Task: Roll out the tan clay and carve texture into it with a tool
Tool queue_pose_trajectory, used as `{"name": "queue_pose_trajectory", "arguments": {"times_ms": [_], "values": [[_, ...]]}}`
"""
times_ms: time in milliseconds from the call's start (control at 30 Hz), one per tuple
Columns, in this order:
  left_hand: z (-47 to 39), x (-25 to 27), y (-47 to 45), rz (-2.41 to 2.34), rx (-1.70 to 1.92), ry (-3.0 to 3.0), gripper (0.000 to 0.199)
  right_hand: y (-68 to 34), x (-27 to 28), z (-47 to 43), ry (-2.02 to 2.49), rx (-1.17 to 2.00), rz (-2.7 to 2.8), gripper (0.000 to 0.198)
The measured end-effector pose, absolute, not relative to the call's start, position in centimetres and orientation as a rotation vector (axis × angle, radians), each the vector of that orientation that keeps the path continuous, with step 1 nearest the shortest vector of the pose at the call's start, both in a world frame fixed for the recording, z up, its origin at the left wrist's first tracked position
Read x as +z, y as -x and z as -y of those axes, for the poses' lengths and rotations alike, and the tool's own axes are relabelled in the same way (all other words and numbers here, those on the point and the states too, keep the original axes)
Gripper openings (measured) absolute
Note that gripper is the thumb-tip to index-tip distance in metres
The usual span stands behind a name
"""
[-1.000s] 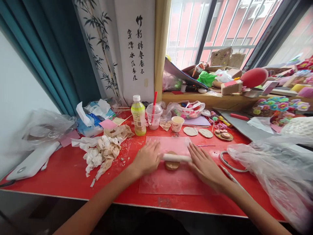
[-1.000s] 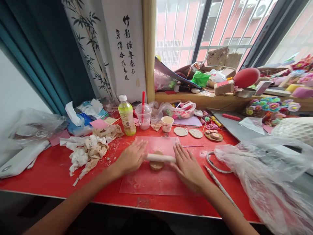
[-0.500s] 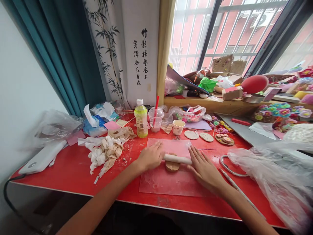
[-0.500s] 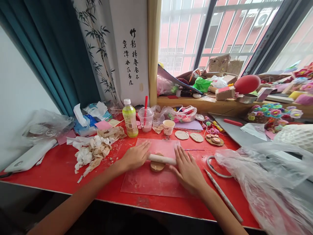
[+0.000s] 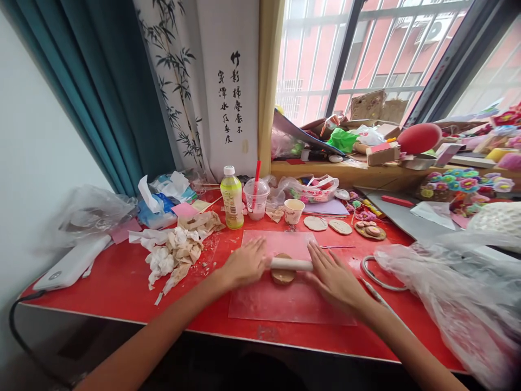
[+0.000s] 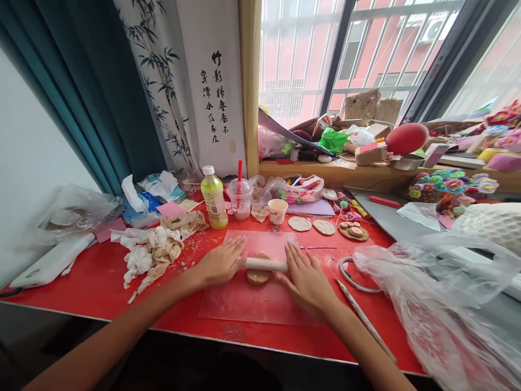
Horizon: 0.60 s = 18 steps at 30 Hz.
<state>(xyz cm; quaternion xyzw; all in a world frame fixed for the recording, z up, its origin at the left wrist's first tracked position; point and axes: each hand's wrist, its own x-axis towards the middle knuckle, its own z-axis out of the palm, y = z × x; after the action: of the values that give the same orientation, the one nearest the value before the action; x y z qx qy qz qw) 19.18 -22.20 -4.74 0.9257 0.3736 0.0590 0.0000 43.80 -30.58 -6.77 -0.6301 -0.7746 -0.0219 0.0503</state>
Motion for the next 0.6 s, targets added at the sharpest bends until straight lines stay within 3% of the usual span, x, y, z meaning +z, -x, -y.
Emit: {"name": "queue_pose_trajectory", "arguments": {"times_ms": [133,333,533,600], "values": [[23.4,-4.7,-18.6,-1.020,0.199,-2.954,0.055,-43.9,-7.7,33.0,1.775,-0.091,2.406,0.068],[19.1,-5.0,-21.1,-1.309,0.206,-2.847,0.059,-43.3,-5.7,26.7,1.958,-0.061,2.269,0.069],[24.4,-4.6,-18.8,-1.043,0.191,-2.923,0.061,-44.2,-7.6,32.9,1.773,-0.125,2.396,0.076],[23.1,-4.7,-19.5,-1.153,0.178,-2.871,0.063,-44.2,-7.5,31.7,1.819,-0.184,2.359,0.078]]}}
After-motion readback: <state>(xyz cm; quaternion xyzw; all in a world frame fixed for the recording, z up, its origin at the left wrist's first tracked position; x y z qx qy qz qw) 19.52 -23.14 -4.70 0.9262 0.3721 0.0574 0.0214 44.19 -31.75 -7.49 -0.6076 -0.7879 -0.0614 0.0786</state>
